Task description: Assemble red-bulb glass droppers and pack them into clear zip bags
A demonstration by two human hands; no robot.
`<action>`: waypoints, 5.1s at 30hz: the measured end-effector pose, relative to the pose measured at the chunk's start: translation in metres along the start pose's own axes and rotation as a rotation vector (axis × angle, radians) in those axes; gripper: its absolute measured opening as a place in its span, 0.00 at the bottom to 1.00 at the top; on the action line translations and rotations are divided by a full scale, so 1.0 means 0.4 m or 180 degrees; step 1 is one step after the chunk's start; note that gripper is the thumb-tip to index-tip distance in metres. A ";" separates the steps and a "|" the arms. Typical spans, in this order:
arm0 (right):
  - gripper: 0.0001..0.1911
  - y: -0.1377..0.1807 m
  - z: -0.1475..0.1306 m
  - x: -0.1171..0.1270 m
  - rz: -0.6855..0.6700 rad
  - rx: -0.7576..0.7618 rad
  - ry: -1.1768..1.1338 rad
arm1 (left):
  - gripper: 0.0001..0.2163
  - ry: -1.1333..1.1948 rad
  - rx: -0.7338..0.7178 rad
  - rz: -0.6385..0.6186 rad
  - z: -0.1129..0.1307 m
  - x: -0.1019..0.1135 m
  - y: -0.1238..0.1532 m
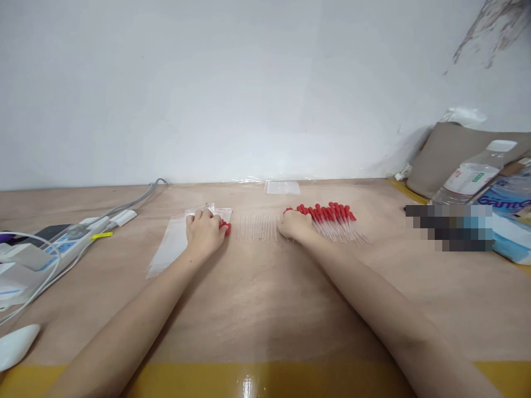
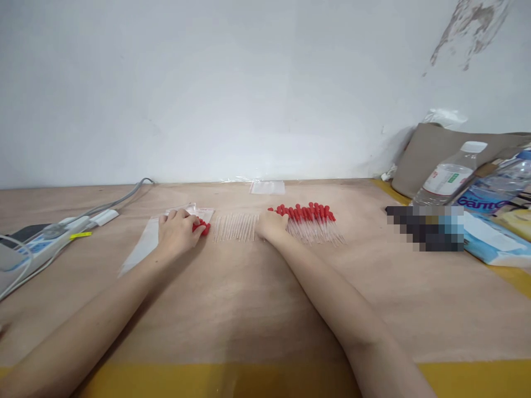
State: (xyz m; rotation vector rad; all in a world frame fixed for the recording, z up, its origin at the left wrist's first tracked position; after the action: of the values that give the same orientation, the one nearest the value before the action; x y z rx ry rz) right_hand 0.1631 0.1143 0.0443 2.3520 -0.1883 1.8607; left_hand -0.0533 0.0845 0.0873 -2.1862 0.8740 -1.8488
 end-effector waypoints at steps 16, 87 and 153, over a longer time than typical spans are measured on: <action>0.10 0.173 0.109 0.072 0.0932 0.1128 -0.0520 | 0.10 0.0518 -0.0235 0.0098 0.094 0.027 0.011; 0.13 0.255 0.023 0.037 -0.0214 0.2189 -0.0366 | 0.15 0.3050 -0.1332 0.0010 0.286 0.006 0.085; 0.14 0.216 0.132 0.026 0.1067 0.2043 -0.0939 | 0.05 0.2594 -0.1349 -0.0143 0.318 0.031 0.108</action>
State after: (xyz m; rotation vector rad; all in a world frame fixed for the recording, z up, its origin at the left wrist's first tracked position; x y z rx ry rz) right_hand 0.2004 0.0196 0.0449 3.2063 -0.0078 1.9100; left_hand 0.0526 0.0109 0.0484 -1.5752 1.4596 -2.8465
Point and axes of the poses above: each hand's wrist, its own y-axis away from the middle knuckle, its own x-axis out of the back of the hand, z = x × y, the point moved 9 cm from there along -y, towards the middle knuckle, and after that the axes turned 9 degrees about -x, right-handed, at the moved point
